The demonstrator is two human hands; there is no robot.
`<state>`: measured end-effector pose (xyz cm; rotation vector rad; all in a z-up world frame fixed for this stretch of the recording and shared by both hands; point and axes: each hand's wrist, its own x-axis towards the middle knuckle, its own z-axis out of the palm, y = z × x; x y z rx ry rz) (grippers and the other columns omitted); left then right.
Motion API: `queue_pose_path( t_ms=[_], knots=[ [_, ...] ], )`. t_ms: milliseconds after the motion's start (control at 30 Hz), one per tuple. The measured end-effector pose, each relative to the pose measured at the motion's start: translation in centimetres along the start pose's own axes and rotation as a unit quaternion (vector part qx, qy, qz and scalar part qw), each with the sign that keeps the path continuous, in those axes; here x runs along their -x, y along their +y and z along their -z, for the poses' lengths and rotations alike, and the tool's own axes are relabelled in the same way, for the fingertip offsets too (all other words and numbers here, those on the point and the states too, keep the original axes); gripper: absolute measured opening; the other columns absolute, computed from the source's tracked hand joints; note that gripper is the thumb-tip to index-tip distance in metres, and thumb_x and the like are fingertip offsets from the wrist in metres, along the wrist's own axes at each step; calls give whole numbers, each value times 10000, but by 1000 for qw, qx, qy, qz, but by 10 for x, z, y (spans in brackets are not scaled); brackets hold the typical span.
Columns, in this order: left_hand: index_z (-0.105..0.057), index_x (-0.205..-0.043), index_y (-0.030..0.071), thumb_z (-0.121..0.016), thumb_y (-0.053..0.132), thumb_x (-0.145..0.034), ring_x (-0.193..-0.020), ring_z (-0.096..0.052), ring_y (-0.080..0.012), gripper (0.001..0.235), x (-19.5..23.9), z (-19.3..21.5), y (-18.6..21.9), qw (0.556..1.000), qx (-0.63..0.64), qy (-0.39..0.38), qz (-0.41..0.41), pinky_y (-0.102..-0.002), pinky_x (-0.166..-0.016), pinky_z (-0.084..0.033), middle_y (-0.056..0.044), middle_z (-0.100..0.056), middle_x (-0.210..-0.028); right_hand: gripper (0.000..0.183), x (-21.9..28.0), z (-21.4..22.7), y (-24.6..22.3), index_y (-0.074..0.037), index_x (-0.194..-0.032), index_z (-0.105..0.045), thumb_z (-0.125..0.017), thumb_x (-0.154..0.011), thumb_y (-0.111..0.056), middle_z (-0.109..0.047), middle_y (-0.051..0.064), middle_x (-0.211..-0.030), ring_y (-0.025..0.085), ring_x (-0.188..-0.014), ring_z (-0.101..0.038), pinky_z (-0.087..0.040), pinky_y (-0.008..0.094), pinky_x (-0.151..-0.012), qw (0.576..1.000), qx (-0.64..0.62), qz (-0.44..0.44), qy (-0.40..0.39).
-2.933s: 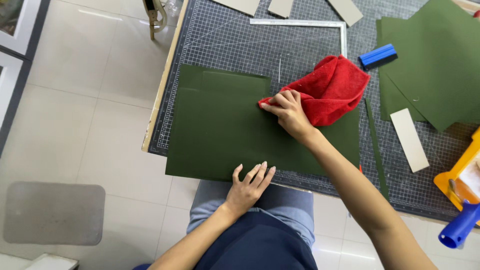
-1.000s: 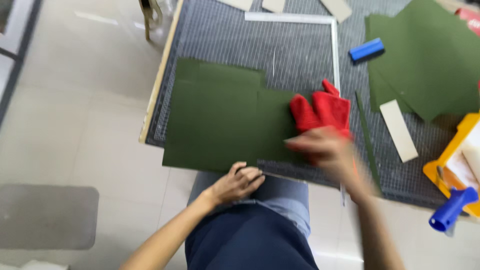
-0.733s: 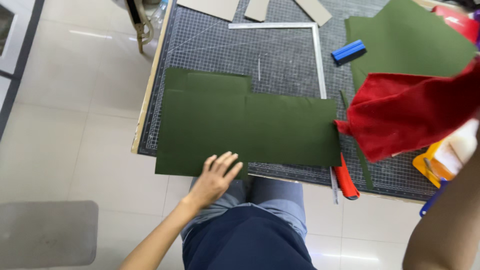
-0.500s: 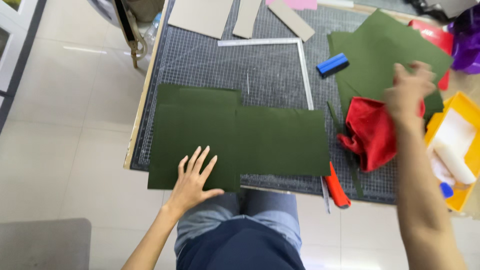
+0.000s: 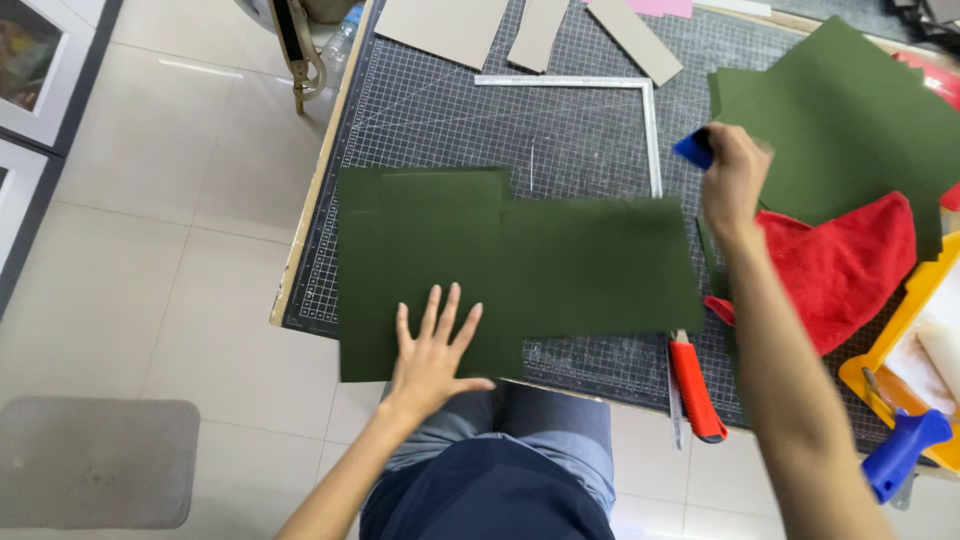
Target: The person applies glue to green paper sheets using a roller, then places a beige cardboard piece on top and presses it down. They repeat this process with additional sheets, smoothing the surfaces with a red cloth and a blue plastic tool.
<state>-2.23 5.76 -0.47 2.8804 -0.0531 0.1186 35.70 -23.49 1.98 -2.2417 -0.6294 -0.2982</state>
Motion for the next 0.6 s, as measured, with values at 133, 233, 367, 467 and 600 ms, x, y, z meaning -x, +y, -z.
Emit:
queue_pose_path(
  t_ms=[133,233,367,467,600],
  knots=[
    [-290,-1542,162,-653,782,-660,-1479,-148,-418,1137,-9,-3,17,999,16,21,25,-765,-1064,-166,-211,-155,-1609,453,101,-39,-107,-32,-1358,-533,-657,-924,-74,-589,176,-1071,366,-1024,-553,-397,562,-854,973,196,78,-97],
    [-291,-1533,161,-689,755,-627,-1469,-148,-422,1154,-10,0,18,999,31,0,25,-773,-1056,-169,-216,-150,-1596,582,165,-74,-158,-183,-1395,-519,-699,-842,-185,-612,72,-1035,278,-1013,-552,-338,531,-882,965,137,79,-209],
    [-281,-1543,161,-714,726,-616,-1473,-169,-422,1168,-12,4,16,1000,-9,-18,17,-765,-1058,-204,-228,-163,-1598,511,126,-111,-161,-210,-1397,-555,-672,-900,-194,-594,40,-1020,238,-1012,-545,-324,509,-937,973,150,131,-114],
    [-290,-1547,166,-720,719,-658,-1471,-209,-412,1132,-15,2,17,999,-29,30,8,-758,-1047,-240,-223,-196,-1602,436,61,-135,-154,-224,-1379,-581,-682,-955,-241,-586,34,-977,239,-981,-540,-321,491,-889,980,142,119,-64],
    [-300,-1537,178,-722,718,-611,-1457,-226,-416,1152,-12,1,21,999,-31,1,20,-753,-1042,-253,-221,-214,-1588,494,95,-116,-169,-232,-1380,-571,-671,-899,-280,-591,89,-1050,271,-1026,-539,-328,502,-910,960,220,160,-60]
  ],
)
